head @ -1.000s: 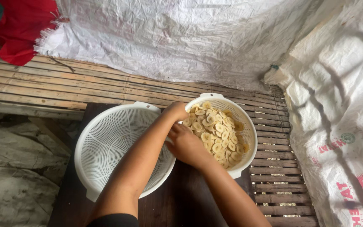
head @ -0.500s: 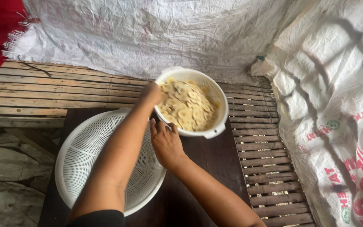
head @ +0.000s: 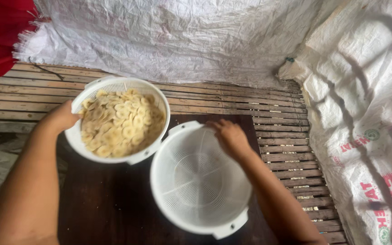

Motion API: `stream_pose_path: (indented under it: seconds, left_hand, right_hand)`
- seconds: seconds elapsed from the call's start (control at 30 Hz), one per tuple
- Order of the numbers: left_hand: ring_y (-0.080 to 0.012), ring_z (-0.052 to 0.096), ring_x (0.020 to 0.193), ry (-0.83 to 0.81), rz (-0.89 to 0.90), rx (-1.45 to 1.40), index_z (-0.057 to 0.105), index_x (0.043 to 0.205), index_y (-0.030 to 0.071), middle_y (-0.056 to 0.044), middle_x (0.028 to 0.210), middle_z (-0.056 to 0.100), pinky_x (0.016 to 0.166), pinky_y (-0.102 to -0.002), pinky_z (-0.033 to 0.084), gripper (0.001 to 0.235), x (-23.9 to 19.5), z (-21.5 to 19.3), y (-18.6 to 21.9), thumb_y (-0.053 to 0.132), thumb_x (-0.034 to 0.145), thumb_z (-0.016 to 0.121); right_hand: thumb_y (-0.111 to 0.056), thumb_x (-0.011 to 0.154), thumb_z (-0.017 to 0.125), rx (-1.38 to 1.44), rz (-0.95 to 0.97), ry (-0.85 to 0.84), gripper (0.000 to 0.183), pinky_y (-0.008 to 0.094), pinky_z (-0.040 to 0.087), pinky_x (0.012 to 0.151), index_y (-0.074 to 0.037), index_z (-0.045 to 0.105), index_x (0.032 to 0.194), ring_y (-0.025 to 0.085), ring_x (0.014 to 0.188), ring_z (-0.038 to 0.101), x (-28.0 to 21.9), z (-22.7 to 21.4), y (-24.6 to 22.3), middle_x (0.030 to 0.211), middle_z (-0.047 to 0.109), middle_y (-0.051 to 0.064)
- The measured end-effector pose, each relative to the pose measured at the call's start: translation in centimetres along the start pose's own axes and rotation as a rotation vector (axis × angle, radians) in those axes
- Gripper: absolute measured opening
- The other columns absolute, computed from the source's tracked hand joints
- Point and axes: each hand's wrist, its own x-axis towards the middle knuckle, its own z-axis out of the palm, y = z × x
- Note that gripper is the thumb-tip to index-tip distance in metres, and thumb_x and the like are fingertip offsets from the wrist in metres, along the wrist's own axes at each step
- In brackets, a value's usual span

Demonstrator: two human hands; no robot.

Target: The person separates and sorts sliced bananas between two white colanders. They pick up clusters of slices, separate them by hand, and transfer them from one colander to the other.

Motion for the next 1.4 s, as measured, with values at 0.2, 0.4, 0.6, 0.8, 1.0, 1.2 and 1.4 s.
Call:
stream_pose_path:
  seconds: [0.2, 0.4, 0.6, 0.8, 1.0, 1.2, 1.4]
  left_hand:
    - [-0.0324, 0.070, 0.112, -0.111, 0.021, 0.113, 0.058, 0.139, 0.004, -0.022, 0.126, 0.071, 0.098, -0.046, 0.053, 0.044, -3.1, -0.6, 0.0, 0.013, 0.096, 0.067]
    - [-0.0283, 0.068, 0.117, -0.230, 0.112, 0.080, 0.053, 0.144, 0.012, -0.017, 0.130, 0.070, 0.101, -0.043, 0.052, 0.055, -4.3, 0.3, 1.2, 0.014, 0.092, 0.069]
    - [-0.0264, 0.067, 0.120, -0.364, 0.219, 0.168, 0.055, 0.140, 0.012, -0.015, 0.131, 0.070, 0.102, -0.041, 0.051, 0.051, -4.9, 2.3, 3.3, 0.016, 0.091, 0.070]
    - [-0.0260, 0.067, 0.120, -0.416, 0.227, 0.277, 0.058, 0.137, 0.013, -0.013, 0.130, 0.070, 0.101, -0.041, 0.052, 0.046, -6.3, 3.7, 7.7, 0.017, 0.093, 0.069]
    - [-0.0300, 0.047, 0.140, -0.126, 0.205, 0.386, 0.046, 0.152, 0.016, -0.013, 0.154, 0.047, 0.114, -0.046, 0.041, 0.064, -12.3, 4.1, 15.1, 0.007, 0.091, 0.065]
    - [-0.0298, -0.005, 0.156, -0.517, 0.332, 0.636, 0.016, 0.162, 0.030, -0.008, 0.170, -0.004, 0.127, -0.050, 0.001, 0.095, -25.3, 3.9, 22.3, 0.046, 0.088, 0.073]
    - [-0.0228, 0.001, 0.157, -0.508, 0.428, 0.561, 0.038, 0.155, 0.040, 0.004, 0.171, 0.005, 0.127, -0.047, 0.005, 0.076, -25.4, 3.6, 20.7, 0.027, 0.086, 0.068]
  right_hand:
    - [-0.015, 0.099, 0.060, -0.005, 0.254, -0.066, 0.040, 0.043, 0.056, 0.089, -0.029, 0.063, 0.136, 0.030, 0.106, 0.066, 2.7, -1.0, 6.2, 0.116, 0.067, 0.011]
    - [-0.013, 0.094, 0.067, -0.004, 0.292, 0.062, 0.044, 0.047, 0.053, 0.091, -0.026, 0.064, 0.136, 0.034, 0.110, 0.065, 2.5, 0.7, 10.3, 0.118, 0.067, 0.013]
    - [-0.016, 0.095, 0.066, 0.076, 0.374, -0.072, 0.044, 0.046, 0.053, 0.093, -0.031, 0.066, 0.136, 0.032, 0.109, 0.066, 2.1, -0.9, 10.1, 0.121, 0.067, 0.007]
    - [-0.018, 0.097, 0.063, 0.091, 0.454, -0.137, 0.042, 0.044, 0.054, 0.092, -0.034, 0.066, 0.136, 0.028, 0.106, 0.067, 2.4, -2.3, 9.6, 0.122, 0.067, 0.003]
    - [-0.017, 0.100, 0.062, 0.138, 0.445, -0.008, 0.039, 0.043, 0.055, 0.088, -0.034, 0.068, 0.134, 0.027, 0.103, 0.068, 1.9, -0.3, 9.9, 0.120, 0.067, 0.004]
    - [-0.013, 0.099, 0.062, 0.186, 0.405, 0.068, 0.041, 0.043, 0.054, 0.088, -0.032, 0.069, 0.133, 0.029, 0.102, 0.068, 1.3, 1.5, 11.2, 0.119, 0.067, 0.006]
    - [-0.012, 0.098, 0.062, 0.182, 0.424, 0.074, 0.041, 0.045, 0.054, 0.087, -0.030, 0.068, 0.134, 0.030, 0.103, 0.067, 0.6, 2.0, 10.8, 0.119, 0.067, 0.007]
